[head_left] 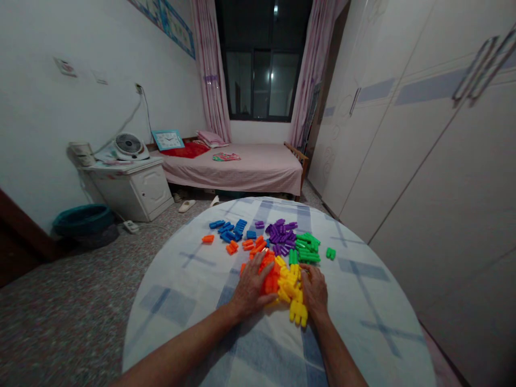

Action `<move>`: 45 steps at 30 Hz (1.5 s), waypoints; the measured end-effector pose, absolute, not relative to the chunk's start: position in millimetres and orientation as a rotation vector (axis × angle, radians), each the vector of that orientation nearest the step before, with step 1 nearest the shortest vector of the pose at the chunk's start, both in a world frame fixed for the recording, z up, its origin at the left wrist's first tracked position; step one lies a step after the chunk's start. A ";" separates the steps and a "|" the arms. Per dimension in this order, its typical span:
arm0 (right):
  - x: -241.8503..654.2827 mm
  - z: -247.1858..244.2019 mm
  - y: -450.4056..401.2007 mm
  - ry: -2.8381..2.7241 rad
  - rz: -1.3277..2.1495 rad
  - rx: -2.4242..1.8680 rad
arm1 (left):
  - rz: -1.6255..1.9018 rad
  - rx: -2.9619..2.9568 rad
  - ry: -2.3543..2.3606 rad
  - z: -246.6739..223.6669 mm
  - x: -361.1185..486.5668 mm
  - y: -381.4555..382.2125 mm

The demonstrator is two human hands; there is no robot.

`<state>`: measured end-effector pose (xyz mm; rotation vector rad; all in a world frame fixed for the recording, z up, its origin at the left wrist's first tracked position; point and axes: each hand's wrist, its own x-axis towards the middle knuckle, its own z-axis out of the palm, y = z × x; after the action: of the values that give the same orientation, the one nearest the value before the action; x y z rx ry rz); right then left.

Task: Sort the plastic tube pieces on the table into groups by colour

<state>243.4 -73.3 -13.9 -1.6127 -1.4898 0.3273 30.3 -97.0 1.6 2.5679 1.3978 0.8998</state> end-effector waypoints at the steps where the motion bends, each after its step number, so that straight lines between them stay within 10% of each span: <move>1: 243.5 -14.0 -73.4 -1.493 0.330 -1.611 | 0.914 2.552 1.432 4.5 34.8 -89.3; 22: 247.4 -14.0 -80.3 -1.516 0.435 -1.619 | 0.926 2.219 2.055 -15.6 -185.6 62.0; 45: 248.0 -13.0 -84.2 -1.508 0.474 -1.646 | 1.091 1.811 1.196 10.4 -30.0 51.3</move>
<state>248.0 -84.2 -13.0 -1.6456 -1.5077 0.4742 -30.0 51.3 10.4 1.8108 1.1958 1.0910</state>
